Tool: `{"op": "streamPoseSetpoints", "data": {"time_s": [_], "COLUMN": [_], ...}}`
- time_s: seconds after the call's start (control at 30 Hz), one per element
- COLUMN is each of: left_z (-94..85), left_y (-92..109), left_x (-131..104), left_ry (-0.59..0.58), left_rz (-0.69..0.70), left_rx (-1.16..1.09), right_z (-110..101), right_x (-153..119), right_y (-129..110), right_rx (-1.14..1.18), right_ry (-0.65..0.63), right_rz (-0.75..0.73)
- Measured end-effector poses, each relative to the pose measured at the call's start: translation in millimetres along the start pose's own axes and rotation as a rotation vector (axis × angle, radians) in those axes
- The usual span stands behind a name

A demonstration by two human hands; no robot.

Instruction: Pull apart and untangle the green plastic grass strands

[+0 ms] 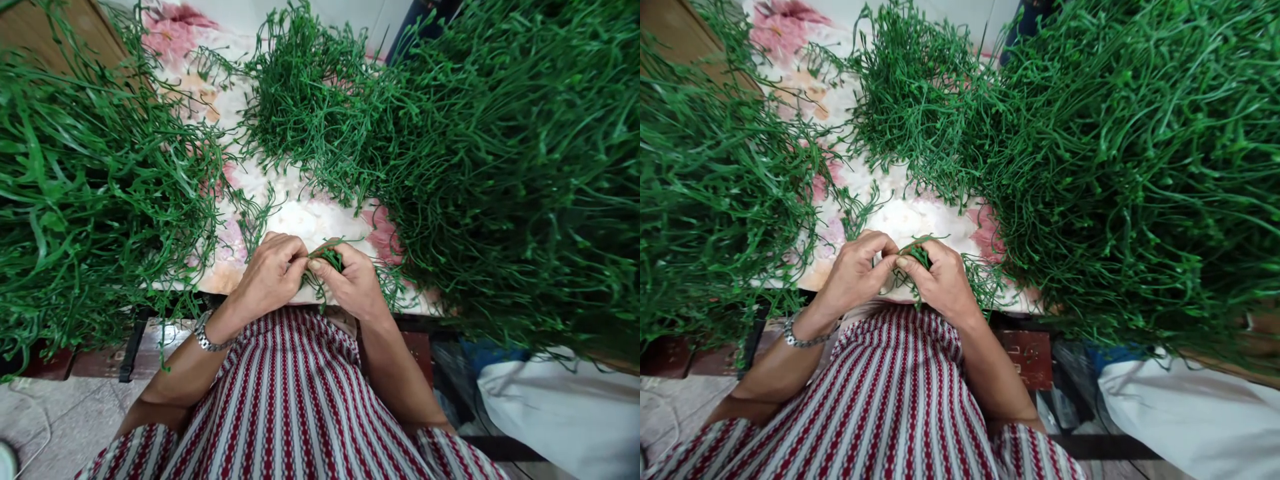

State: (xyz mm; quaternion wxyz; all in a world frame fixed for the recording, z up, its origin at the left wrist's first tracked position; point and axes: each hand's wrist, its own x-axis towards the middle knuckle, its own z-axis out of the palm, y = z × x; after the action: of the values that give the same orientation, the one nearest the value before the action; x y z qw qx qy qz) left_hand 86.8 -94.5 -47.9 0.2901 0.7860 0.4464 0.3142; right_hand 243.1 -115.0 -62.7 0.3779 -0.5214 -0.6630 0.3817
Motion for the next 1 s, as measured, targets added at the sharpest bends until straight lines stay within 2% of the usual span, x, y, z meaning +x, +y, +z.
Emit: {"op": "streamPoseSetpoints", "data": {"time_s": [0.13, 0.3, 0.4, 0.5, 0.57, 0.63, 0.7, 0.83, 0.9, 1.0], "left_z": [-9.0, -13.3, -13.0, -11.0, -8.8, -7.0, -6.2, -7.3, -8.0, -9.0], "left_y": [0, 2, 3, 1, -2, -5, -6, -3, -1, -1], "left_x": [-1, -2, -2, -3, -4, -4, -5, -6, -6, -5], "left_ry": [-0.107, -0.191, -0.212, -0.210, -0.191, -0.166, -0.149, -0.191, -0.223, -0.260], "left_rz": [0.095, 0.147, 0.127, 0.043, -0.012, -0.045, -0.059, -0.055, -0.044, -0.013], "left_rx": [-0.010, 0.025, 0.019, -0.065, -0.098, -0.132, -0.165, -0.198, -0.212, -0.252], "right_z": [-12, -27, -27, -20, -15, -12, -10, -9, -8, -8], "right_x": [3, 4, 1, -2, -3, -3, -2, -3, -3, -4], "right_y": [-4, -10, -15, -18, -17, -14, -12, -7, -5, -4], "right_rx": [-0.008, -0.283, -0.497, -0.653, -0.678, -0.590, -0.375, 0.063, 0.136, 0.103], "right_ry": [-0.184, -0.316, -0.297, -0.204, -0.143, -0.086, -0.065, -0.107, -0.116, -0.177], "right_rz": [-0.077, -0.195, -0.237, -0.237, -0.237, -0.230, -0.191, -0.075, -0.055, -0.064]}}
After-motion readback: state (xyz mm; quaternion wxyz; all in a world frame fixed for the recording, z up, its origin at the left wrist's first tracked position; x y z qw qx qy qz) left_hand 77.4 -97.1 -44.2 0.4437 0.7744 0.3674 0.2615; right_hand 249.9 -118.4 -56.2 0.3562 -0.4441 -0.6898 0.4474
